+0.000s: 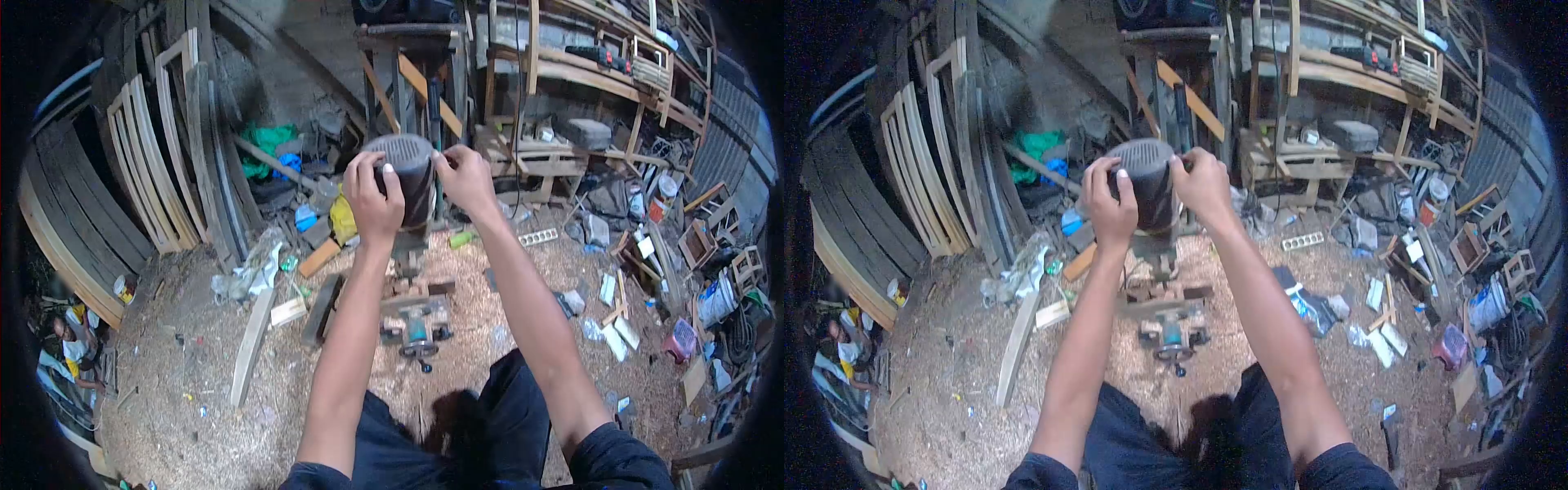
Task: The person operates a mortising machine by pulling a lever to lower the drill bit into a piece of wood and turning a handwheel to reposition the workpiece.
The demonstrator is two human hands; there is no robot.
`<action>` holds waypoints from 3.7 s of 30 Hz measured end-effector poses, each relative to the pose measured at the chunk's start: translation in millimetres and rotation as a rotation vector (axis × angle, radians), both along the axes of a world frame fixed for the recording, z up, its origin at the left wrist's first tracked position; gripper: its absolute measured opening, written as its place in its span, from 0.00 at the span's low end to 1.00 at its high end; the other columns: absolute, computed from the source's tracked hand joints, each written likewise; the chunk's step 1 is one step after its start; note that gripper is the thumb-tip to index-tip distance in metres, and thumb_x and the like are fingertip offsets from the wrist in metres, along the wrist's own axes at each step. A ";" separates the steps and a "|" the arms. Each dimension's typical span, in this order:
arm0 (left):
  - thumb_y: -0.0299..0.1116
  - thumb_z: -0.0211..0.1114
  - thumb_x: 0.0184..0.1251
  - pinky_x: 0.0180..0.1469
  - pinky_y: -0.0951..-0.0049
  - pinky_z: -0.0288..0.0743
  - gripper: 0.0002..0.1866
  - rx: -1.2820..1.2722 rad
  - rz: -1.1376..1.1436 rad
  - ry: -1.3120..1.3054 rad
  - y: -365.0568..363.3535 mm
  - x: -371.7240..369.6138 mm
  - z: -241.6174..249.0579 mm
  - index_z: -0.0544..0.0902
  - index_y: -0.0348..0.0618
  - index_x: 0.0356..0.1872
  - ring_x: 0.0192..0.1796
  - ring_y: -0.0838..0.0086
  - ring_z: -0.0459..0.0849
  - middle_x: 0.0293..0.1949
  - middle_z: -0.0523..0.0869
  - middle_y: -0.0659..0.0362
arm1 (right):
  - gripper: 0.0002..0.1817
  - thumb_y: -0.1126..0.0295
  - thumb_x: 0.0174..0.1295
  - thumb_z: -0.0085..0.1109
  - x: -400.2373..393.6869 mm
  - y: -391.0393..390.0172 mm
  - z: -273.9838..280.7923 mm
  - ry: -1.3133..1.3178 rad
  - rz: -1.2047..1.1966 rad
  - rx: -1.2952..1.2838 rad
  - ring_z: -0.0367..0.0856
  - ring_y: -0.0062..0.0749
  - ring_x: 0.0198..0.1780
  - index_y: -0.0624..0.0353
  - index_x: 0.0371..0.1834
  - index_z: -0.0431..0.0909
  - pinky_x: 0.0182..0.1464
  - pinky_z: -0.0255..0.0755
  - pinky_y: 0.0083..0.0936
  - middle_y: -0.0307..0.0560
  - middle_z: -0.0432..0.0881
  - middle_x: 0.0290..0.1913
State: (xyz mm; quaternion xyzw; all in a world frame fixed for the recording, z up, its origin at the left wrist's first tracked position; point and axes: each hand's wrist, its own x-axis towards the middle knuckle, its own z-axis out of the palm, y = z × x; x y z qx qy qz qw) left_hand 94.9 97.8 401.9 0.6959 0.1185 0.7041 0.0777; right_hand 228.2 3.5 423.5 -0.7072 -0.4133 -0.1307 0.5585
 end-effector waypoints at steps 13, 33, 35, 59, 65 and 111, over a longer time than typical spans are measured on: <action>0.32 0.57 0.56 0.47 0.54 0.76 0.11 -0.133 0.103 0.033 26.1 50.0 23.4 0.83 0.42 0.37 0.42 0.49 0.84 0.39 0.86 0.52 | 0.66 0.22 0.51 0.58 121.9 171.7 72.5 0.485 0.210 0.203 0.69 0.57 0.72 0.82 0.70 0.62 0.70 0.65 0.41 0.76 0.70 0.68; 0.32 0.55 0.63 0.53 0.55 0.72 0.10 0.066 0.135 0.062 34.3 42.4 -26.1 0.83 0.39 0.30 0.44 0.52 0.82 0.35 0.85 0.50 | 0.17 0.63 0.69 0.46 -58.9 -81.8 -118.0 0.308 0.543 0.587 0.69 0.24 0.32 0.61 0.25 0.74 0.40 0.61 0.25 0.41 0.74 0.27; 0.36 0.56 0.66 0.61 0.52 0.68 0.11 0.035 0.150 0.144 37.2 42.6 -32.7 0.82 0.39 0.35 0.53 0.54 0.80 0.43 0.85 0.51 | 0.14 0.65 0.69 0.46 -57.7 -99.6 -120.8 0.390 0.634 0.506 0.72 0.26 0.36 0.64 0.33 0.77 0.46 0.65 0.26 0.43 0.77 0.32; 0.44 0.59 0.71 0.77 0.41 0.51 0.44 -1.009 -0.160 0.936 -120.6 -90.7 -401.3 0.46 0.38 0.80 0.79 0.36 0.48 0.79 0.46 0.38 | 0.10 0.71 0.62 0.57 -51.4 -99.6 -50.9 0.711 0.083 -0.959 0.70 0.28 0.17 0.70 0.32 0.77 0.19 0.63 0.32 0.44 0.73 0.20; 0.36 0.65 0.65 0.80 0.43 0.41 0.54 -1.023 -0.247 0.745 -140.1 -87.1 -413.1 0.33 0.34 0.79 0.79 0.29 0.30 0.77 0.30 0.27 | 0.10 0.69 0.61 0.58 -64.6 -117.5 -65.6 0.838 0.102 -0.878 0.70 0.25 0.17 0.68 0.36 0.76 0.20 0.61 0.30 0.40 0.73 0.19; 0.44 0.75 0.60 0.71 0.36 0.50 0.41 -0.750 0.139 0.608 -133.2 -47.5 -442.5 0.61 0.29 0.63 0.72 0.32 0.51 0.70 0.48 0.26 | 0.22 0.59 0.63 0.45 -98.3 -119.9 -166.5 0.424 0.370 0.473 0.67 0.35 0.35 0.47 0.11 0.56 0.62 0.59 0.40 0.38 0.62 0.15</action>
